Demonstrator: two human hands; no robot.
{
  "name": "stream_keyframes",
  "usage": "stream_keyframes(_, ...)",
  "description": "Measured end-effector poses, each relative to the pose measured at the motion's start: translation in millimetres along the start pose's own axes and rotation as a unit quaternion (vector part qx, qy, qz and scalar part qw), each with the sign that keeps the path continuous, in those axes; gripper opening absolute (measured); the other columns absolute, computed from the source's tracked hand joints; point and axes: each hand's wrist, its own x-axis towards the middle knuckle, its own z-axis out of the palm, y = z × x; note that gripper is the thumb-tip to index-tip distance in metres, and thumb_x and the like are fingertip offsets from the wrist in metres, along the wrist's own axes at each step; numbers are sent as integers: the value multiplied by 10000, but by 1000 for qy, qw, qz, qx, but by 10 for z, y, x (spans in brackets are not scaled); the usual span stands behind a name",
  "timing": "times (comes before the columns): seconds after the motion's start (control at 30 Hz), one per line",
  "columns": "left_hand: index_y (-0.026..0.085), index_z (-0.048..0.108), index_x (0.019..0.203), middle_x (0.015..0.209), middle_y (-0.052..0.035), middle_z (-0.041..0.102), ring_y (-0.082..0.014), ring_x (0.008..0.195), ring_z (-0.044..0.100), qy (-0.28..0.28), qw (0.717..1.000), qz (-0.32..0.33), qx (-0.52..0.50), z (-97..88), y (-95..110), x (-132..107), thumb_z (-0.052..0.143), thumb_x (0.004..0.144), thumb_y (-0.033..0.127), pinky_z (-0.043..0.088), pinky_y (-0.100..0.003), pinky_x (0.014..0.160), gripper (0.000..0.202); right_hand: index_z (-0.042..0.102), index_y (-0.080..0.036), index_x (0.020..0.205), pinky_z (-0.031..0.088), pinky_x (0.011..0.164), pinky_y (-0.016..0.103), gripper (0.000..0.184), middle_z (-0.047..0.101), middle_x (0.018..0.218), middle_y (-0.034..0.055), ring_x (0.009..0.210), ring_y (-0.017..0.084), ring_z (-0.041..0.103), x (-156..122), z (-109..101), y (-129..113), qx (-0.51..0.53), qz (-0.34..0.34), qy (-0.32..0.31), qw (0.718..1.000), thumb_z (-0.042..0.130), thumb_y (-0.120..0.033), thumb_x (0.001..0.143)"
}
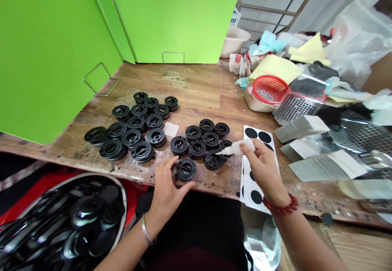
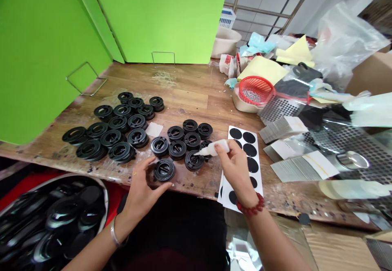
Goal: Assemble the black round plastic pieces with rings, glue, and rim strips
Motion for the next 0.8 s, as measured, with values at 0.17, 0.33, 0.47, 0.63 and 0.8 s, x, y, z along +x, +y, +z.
stream_keyframes(0.17,239,386,1423,1328,-132,551,-325,1230,551,-2,1000,8,-14,62,-39,-5,878,694,241,478,-538,1052,880,620,-182,850,358,555,273,391,565,734,8,627,200,502,-16,127,-57,-53,-55,-33,997,631,-543,998)
stream_keyframes(0.33,241,389,1420,1334,-134,547,-326,1242,545,-3,1000,4,-21,57,-41,-5,869,708,245,479,-540,1052,860,588,-191,817,347,541,275,253,543,718,-4,608,194,486,-27,189,-126,-101,-103,-42,989,591,-390,974)
stream_keyframes(0.47,236,396,1410,1334,-136,543,-323,1252,539,0,1000,11,-28,51,-42,-3,872,706,235,471,-542,1066,850,536,-198,786,325,562,287,224,522,720,-10,622,193,486,-25,222,-184,-127,-142,-51,980,568,-324,969)
stream_keyframes(0.63,231,400,1410,1358,-145,516,-328,1283,517,12,999,18,-36,37,-33,-12,865,717,241,455,-549,1084,835,530,-194,812,325,605,305,192,501,746,-4,662,206,490,-14,257,-250,-163,-192,-64,966,545,-283,981)
stream_keyframes(0.8,222,443,1365,1386,-156,497,-326,1317,490,37,998,36,-38,-8,21,-30,848,751,270,439,-543,1098,737,500,-197,787,317,602,317,204,482,732,4,672,220,490,44,279,-280,-188,-220,-73,955,527,-268,977)
